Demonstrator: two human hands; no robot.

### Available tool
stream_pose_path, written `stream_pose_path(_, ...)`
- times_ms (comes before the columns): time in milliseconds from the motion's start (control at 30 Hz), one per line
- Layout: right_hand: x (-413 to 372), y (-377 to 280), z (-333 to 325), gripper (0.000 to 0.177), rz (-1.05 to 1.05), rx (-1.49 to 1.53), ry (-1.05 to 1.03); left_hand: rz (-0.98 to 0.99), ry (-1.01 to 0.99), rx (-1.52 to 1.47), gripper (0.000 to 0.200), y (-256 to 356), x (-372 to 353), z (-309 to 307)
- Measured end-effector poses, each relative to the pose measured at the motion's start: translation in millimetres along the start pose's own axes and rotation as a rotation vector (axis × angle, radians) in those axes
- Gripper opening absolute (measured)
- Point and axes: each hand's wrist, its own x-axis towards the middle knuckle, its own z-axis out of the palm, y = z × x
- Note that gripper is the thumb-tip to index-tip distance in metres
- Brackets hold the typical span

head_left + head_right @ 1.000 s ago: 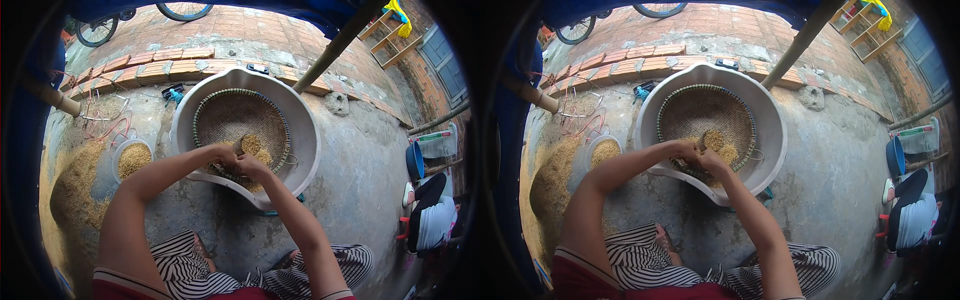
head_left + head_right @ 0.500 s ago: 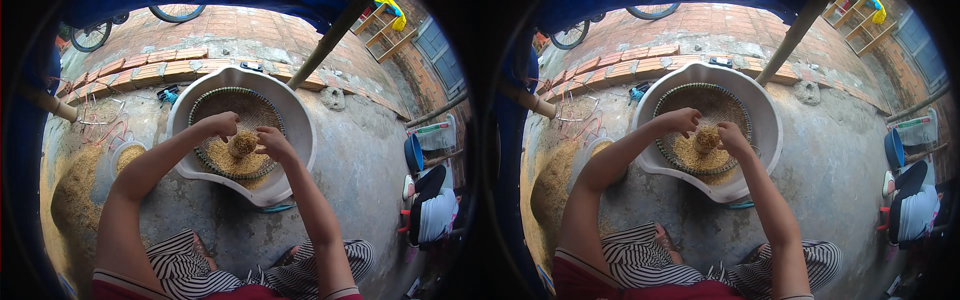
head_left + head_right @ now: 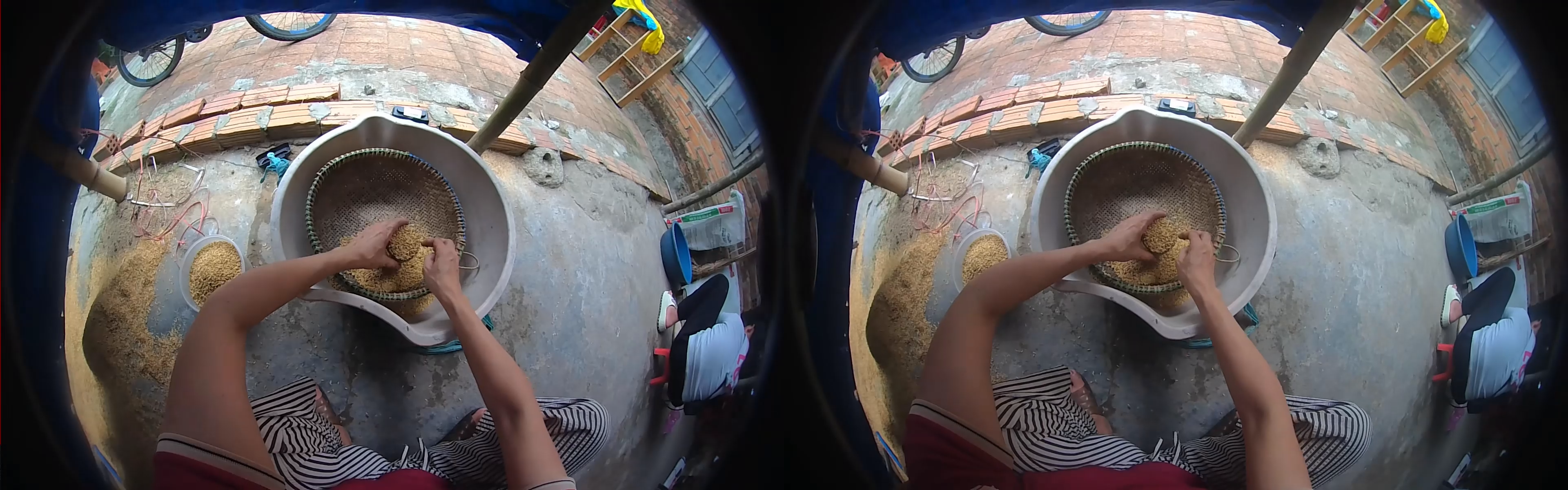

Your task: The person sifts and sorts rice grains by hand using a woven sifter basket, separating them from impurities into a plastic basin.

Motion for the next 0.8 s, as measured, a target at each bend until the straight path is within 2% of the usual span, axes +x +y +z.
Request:
stream_pose_path(67, 2.6, 2.4, -0.2, 0.024, 0.022, -0.001, -0.005, -0.005, 0.012, -0.001, 0.087, 9.8, 2.7, -5.2)
stream_pose_path(133, 3.2, 6.6, 3.2, 0.025, -0.013, -0.029, 0.056, -0.091, 0.043, 0.193, 0.083, 27.0, 4.9, -16.7)
stream_pose_path(233, 3.6, 6.6, 2.8, 0.023, -0.005, -0.016, 0.048, -0.135, 0.075, 0.311, 0.08, 38.7, 8.6, -38.4)
stream_pose_path(333, 2.9, -0.1, -3.1, 0.021, 0.099, -0.003, -0.069, -0.202, 0.129, 0.252, 0.079, 29.3, 7.9, -44.9)
stream_pose_path(400, 3.1, 2.4, -1.9, 0.021, 0.089, -0.006, -0.064, -0.188, 0.153, 0.198, 0.081, 18.1, 5.7, -46.9)
stream_pose_path(467, 2.7, 4.8, -0.7, 0.021, 0.074, -0.005, -0.061, -0.259, 0.121, -0.458, 0.081, 8.9, 2.3, -48.7)
stream_pose_path(500, 2.4, 4.3, -1.2, 0.021, 0.084, -0.012, -0.063, -0.252, 0.134, -0.642, 0.083, 9.4, 0.9, -46.7)
stream_pose_path(600, 3.0, 3.4, -1.3, 0.021, 0.107, -0.011, -0.086, -0.314, 0.21, -0.768, 0.084, 11.2, -6.8, -41.7)
stream_pose_path(733, 2.1, 6.0, 1.4, 0.022, 0.102, -0.044, -0.098, -0.275, 0.252, -0.77, 0.086, 7.8, -9.9, -41.1)
stream_pose_path(800, 2.5, 6.0, 2.1, 0.023, 0.115, -0.1, -0.127, -0.319, 0.25, -0.719, 0.088, 6.6, -11.0, -43.4)
